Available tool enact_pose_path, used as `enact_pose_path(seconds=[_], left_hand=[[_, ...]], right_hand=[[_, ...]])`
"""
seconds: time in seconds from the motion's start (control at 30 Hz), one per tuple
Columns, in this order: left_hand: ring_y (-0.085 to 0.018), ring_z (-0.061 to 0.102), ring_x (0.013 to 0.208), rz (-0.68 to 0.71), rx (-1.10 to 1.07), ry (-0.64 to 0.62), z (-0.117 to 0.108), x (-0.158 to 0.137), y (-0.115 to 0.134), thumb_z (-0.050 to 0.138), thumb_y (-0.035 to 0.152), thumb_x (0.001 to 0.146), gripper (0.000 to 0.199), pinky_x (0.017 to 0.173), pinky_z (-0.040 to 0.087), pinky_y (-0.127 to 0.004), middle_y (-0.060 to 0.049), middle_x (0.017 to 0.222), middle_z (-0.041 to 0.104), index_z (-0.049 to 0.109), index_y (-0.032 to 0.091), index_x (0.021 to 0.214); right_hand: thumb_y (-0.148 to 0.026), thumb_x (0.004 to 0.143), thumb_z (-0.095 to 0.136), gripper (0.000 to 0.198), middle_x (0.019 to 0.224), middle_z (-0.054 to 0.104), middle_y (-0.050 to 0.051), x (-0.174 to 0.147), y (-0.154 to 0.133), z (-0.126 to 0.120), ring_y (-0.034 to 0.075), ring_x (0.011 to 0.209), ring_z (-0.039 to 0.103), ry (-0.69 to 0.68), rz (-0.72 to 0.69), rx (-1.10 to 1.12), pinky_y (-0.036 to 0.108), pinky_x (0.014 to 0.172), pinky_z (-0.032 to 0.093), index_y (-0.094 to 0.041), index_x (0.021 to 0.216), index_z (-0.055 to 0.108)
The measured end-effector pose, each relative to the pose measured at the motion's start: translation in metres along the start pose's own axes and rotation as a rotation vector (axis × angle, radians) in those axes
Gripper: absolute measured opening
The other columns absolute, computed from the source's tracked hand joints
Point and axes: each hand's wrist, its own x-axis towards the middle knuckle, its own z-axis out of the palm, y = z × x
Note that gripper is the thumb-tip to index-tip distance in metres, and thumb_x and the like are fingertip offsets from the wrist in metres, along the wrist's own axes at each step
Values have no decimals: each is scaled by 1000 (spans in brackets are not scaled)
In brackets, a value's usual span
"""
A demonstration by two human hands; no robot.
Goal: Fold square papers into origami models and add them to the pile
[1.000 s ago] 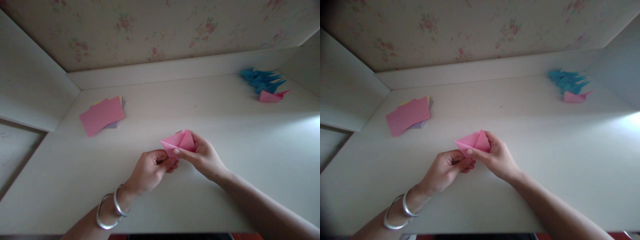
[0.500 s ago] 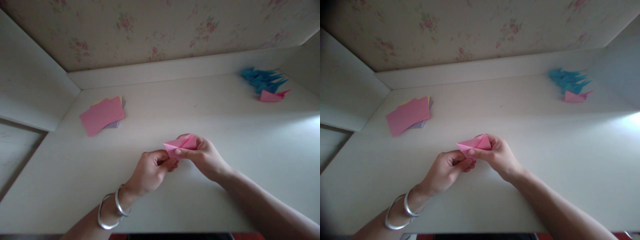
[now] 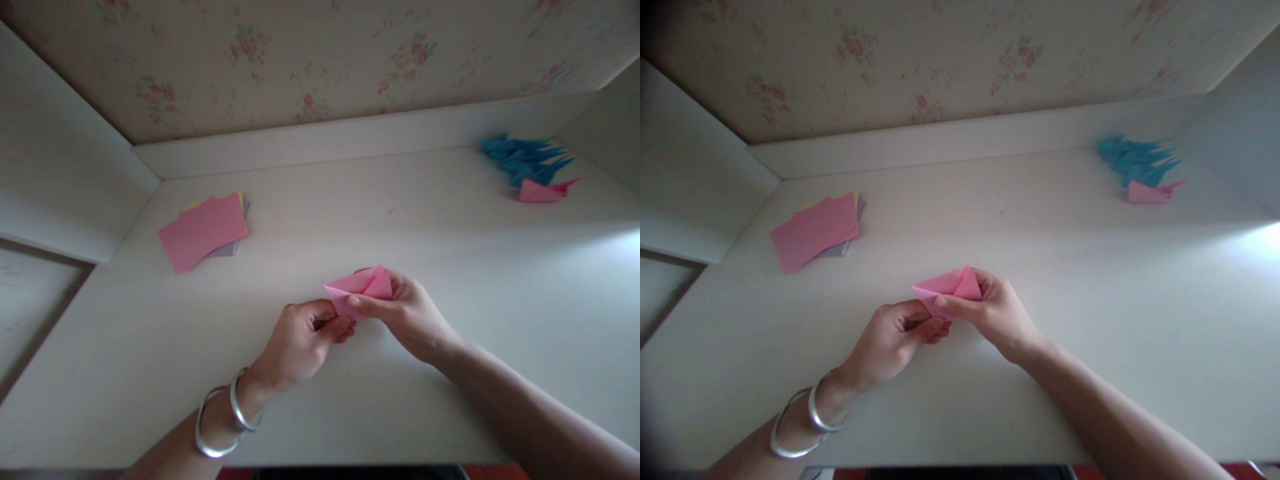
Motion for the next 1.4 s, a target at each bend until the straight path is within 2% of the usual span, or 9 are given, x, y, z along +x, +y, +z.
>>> enact_pose_path(seconds=[0.17, 0.37, 0.43, 0.53, 0.67, 0.77, 0.93, 1.2, 1.4], left_hand=[[-19, 72, 75, -14, -1, -21, 1, 2, -1, 64, 29, 90, 17, 70, 57, -28, -7, 82, 78, 74, 15, 87], [-18, 69, 73, -4, 25, -57, 1, 0, 1, 64, 34, 91, 21, 67, 54, -26, -7, 82, 75, 72, 15, 86], [-17, 67, 68, 4, 82, -26, -1, -2, 4, 63, 39, 91, 25, 62, 52, -25, -6, 77, 73, 71, 15, 85], [-15, 65, 62, 26, 126, 93, -6, -5, 8, 60, 44, 92, 29, 56, 50, -23, -3, 68, 69, 67, 16, 87], [-14, 64, 57, 81, 153, 157, -11, -5, 7, 58, 43, 94, 28, 55, 51, -22, -1, 62, 67, 63, 17, 83], [-13, 65, 54, 81, 103, 181, -12, -4, 6, 59, 42, 94, 28, 53, 53, -22, -1, 61, 67, 62, 17, 81], [-13, 64, 53, 59, -32, 227, -13, -1, 6, 61, 42, 93, 29, 52, 54, -21, 0, 60, 67, 62, 17, 79], [-11, 63, 54, 82, -34, 262, -13, 1, 6, 61, 39, 94, 26, 53, 53, -20, 1, 61, 67, 62, 16, 81], [-11, 62, 55, 88, -46, 263, -15, 1, 5, 60, 38, 95, 25, 53, 52, -19, 1, 61, 66, 61, 16, 83]], right_hand=[[-42, 73, 81, 30, 70, 65, 0, 0, 1, 0, 13, 62, 59, 93, -48, -84, 24, 55, 46, -17, 71, 64], [-41, 75, 79, 29, 70, 65, 1, -1, -2, 1, 15, 63, 58, 114, -37, -161, 25, 54, 43, -16, 81, 68], [-41, 75, 78, 28, 71, 66, 1, -2, -3, 1, 14, 63, 58, 98, -36, -179, 25, 55, 44, -16, 84, 69], [-40, 77, 77, 27, 71, 67, 0, -4, -5, 1, 14, 63, 58, 93, -40, -266, 24, 55, 44, -17, 88, 69], [-42, 78, 76, 27, 67, 62, -1, -4, -5, 1, 12, 59, 52, 67, -26, -400, 22, 50, 37, -16, 80, 66], [-45, 82, 72, 30, 69, 60, -1, -2, -4, -1, 11, 59, 50, 13, -17, -334, 22, 51, 36, -16, 79, 64], [-46, 82, 72, 32, 73, 64, 2, 1, -2, -3, 14, 66, 56, -58, 14, -168, 25, 60, 43, -15, 83, 67], [-40, 85, 72, 28, 86, 71, 6, 3, -1, -5, 17, 80, 66, -154, 46, 132, 30, 79, 53, -14, 95, 72], [-41, 85, 72, 31, 88, 74, 6, 4, -2, -5, 17, 80, 69, -169, 31, 123, 34, 85, 55, -14, 100, 73]])
